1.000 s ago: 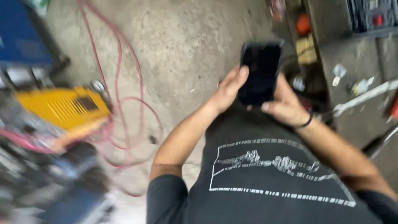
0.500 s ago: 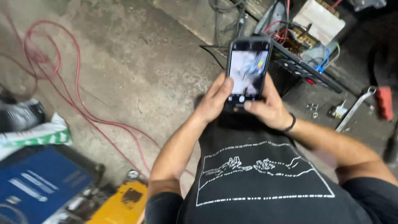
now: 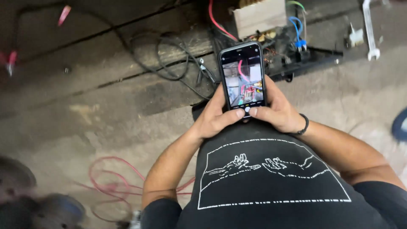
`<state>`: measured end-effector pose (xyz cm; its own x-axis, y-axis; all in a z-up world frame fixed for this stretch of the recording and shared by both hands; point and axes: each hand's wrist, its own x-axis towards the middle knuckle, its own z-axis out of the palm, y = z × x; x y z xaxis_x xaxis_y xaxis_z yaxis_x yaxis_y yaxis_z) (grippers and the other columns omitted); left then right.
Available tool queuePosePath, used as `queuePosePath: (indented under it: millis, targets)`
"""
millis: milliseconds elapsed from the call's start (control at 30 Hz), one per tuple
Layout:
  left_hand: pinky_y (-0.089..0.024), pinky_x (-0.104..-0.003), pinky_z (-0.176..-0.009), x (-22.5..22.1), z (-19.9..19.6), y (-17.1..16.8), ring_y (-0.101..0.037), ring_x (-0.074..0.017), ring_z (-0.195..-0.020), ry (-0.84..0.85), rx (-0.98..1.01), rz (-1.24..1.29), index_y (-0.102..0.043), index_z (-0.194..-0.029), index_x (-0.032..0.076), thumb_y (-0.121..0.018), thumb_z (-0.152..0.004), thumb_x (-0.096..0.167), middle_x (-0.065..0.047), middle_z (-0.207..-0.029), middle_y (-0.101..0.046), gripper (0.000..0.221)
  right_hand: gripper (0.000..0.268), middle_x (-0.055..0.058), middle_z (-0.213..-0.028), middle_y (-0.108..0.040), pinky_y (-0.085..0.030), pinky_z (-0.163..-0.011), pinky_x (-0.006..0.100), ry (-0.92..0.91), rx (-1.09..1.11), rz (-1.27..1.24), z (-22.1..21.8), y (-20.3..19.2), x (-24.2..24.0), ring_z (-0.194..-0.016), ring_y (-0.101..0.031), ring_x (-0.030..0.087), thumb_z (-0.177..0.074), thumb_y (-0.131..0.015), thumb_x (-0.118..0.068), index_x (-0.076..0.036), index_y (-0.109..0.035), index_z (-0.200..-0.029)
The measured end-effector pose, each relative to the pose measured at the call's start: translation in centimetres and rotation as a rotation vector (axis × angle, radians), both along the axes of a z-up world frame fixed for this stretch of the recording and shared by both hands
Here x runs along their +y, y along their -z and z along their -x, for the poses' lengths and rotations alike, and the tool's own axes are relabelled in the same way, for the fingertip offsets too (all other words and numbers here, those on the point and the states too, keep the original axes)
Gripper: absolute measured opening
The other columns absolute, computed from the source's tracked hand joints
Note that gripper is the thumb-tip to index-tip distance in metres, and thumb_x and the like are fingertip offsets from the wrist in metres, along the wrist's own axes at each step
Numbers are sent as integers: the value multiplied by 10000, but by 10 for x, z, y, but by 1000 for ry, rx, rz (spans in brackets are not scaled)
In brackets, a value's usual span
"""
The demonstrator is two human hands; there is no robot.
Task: Connecting and crimping wires on an electronic control panel, then documenting the work with a smartphone.
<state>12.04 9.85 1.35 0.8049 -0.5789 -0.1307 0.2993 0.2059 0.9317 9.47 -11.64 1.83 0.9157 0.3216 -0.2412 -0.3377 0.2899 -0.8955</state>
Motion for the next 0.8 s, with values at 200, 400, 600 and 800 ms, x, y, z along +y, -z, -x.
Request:
queuePosePath:
  millis: [200, 400, 600, 800]
  targets:
    - [-424, -496, -1136, 16, -17, 10, -469, -189, -1283, 227, 9, 87, -334, -1552, 34, -822, -885, 242, -144, -1371, -554, 852, 774, 140, -1141, -632, -571, -840, 381, 98, -18, 180, 11, 13, 2, -981, -628, 185, -756, -774, -36, 26, -442, -1452]
    - [-452, -513, -1105, 17, -10, 19, -533, -203, -1267, 277, 17, 74, -365, -1525, 28, -841, -871, 259, -160, -1347, -588, 841, 779, 190, -1069, -669, -621, -702, 348, 91, 17, 161, 16, 10, 2, -835, -714, 214, -746, -754, 4, 43, -439, -1457]
    - [-497, -474, -1066, 23, -9, 16, -581, -183, -1223, 254, 39, 29, -477, -1461, 36, -833, -881, 273, -138, -1295, -644, 720, 775, 195, -1084, -643, -615, -755, 384, 58, 26, 110, 19, 9, 9, -899, -690, 218, -754, -769, -20, 71, -427, -1444]
    - [-501, -444, -1057, 43, -10, -10, -601, -178, -1190, 103, 94, 1, -519, -1435, 23, -799, -885, 323, -133, -1267, -667, 687, 785, 248, -1181, -651, -556, -901, 500, -124, -64, 222, 6, 1, 26, -1070, -633, 257, -748, -835, -143, 63, -435, -1392]
